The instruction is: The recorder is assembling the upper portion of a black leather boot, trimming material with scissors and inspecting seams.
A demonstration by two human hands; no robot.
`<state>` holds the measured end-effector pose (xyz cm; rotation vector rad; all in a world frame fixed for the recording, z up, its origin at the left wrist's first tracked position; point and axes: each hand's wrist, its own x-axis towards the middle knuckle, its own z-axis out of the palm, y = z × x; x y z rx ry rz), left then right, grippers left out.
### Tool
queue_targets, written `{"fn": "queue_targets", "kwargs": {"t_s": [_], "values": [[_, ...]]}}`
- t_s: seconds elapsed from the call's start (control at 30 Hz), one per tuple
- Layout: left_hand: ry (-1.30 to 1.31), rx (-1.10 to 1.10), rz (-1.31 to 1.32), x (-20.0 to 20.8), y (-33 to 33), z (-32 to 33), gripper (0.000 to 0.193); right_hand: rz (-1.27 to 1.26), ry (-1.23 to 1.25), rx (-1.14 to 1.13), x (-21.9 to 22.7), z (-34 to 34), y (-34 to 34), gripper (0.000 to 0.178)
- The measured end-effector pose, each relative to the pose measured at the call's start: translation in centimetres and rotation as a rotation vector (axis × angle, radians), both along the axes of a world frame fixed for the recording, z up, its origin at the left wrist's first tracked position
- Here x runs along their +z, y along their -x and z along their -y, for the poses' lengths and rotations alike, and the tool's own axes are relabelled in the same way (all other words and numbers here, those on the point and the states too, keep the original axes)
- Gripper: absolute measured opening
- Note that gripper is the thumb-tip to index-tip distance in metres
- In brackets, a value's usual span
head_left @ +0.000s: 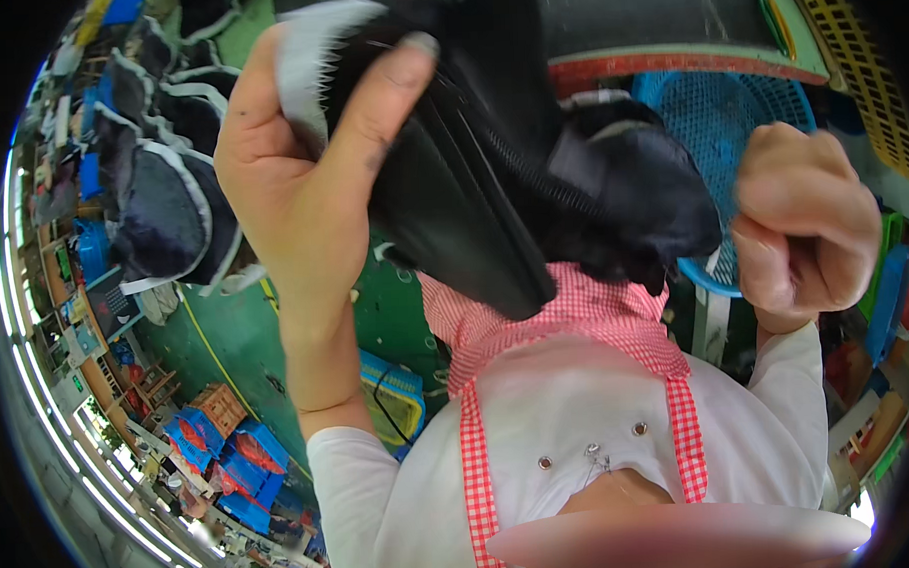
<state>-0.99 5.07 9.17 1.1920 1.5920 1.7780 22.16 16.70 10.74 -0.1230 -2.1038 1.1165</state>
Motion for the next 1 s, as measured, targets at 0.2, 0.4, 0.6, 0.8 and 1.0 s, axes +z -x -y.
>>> {"fn": "queue_targets", "kwargs": {"t_s": [0.2, 0.4, 0.6, 0.8, 1.0], "values": [[-0.129, 0.090, 0.584, -6.1, 0.0, -2.3, 0.026, 0.185, -0.082, -0.285, -4.2, -0.2, 7.2, 0.024], [0.098, 0.011, 0.755, -7.4, -0.8, -2.2, 0.031, 0.163, -0.151, -0.415, -8.4, -2.0, 9.6, 0.021], [0.161, 0.133, -0.226, -9.9, -1.3, -0.9, 0.030, 0.225, -0.135, -0.377, -8.9, -1.7, 10.4, 0.018], [0.398, 0.008, -0.550, -9.7, -0.8, 0.4, 0.027, 0.126, -0.005, -0.340, -9.2, -1.5, 10.3, 0.013], [0.288, 0.121, -0.483, -9.8, -1.5, 0.7, 0.020, 0.074, 0.086, -0.239, -9.9, -1.8, 11.0, 0.011]]}}
